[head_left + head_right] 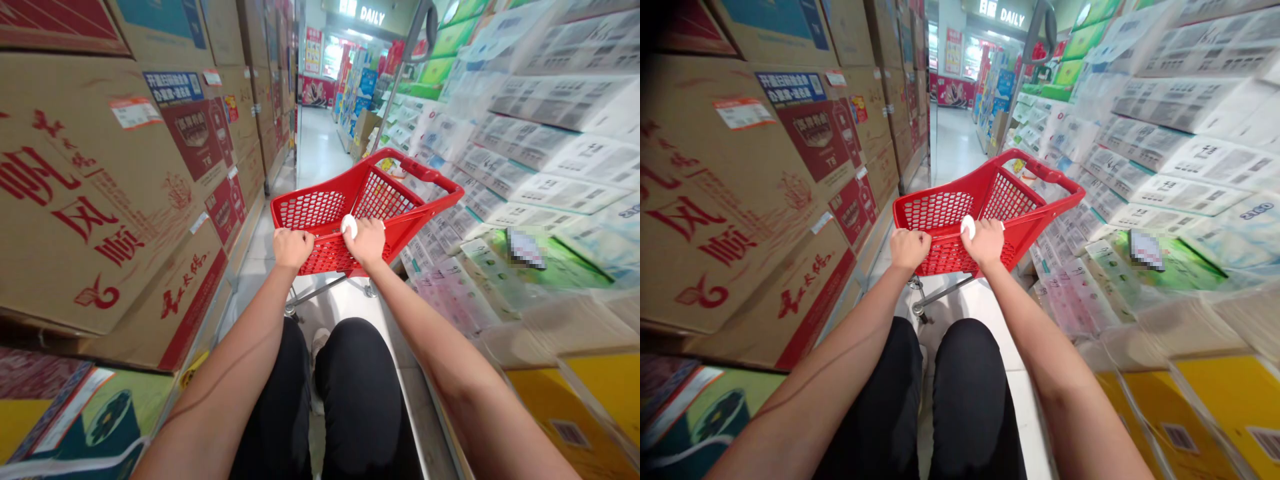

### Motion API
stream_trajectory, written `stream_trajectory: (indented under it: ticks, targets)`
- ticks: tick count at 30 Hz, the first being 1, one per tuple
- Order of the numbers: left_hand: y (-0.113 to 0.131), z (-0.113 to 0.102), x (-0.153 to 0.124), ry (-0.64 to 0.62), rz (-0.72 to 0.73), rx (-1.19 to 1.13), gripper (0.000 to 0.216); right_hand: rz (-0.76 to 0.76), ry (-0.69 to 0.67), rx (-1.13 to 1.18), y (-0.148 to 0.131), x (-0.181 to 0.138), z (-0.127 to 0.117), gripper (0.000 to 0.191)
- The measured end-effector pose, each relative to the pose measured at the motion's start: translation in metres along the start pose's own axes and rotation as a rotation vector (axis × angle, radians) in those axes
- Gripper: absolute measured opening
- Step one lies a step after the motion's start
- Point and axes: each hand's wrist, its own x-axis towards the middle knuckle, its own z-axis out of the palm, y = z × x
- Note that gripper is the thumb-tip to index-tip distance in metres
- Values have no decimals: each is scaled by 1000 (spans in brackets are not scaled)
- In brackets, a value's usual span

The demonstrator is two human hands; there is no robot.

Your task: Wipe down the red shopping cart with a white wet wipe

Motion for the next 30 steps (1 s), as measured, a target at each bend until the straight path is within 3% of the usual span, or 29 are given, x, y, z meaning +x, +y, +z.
stream_trajectory:
  ticks: [3,6,10,16,18,20,23,30]
  targets:
    - [-1,-2,0,-6,-18,-3,49,-53,-89,59,-52,-7,1,51]
    - [-12,-5,1,-22,-4,-15,47,-175,-154,110,-67,-9,-4,52]
    - [-29,-8,2,-32,13,-18,48,-255,-156,105,-22,-4,-12,49]
    - [-37,-11,3,-33,13,-12,46,-130,-77,-81,80,15,-24,53]
    - [-36,-10,4,-30,5,-23,45,-79,-33,-115,98,20,-26,54]
    - [-34,-9,5,-20,-14,-38,44,-26,10,-122,99,22,-26,54]
    - [-31,-7,6,-5,-47,-42,42,5,30,-86,65,16,-19,53]
    - [-30,-7,3,13,-52,-34,42,-125,-95,124,-69,-6,-5,52]
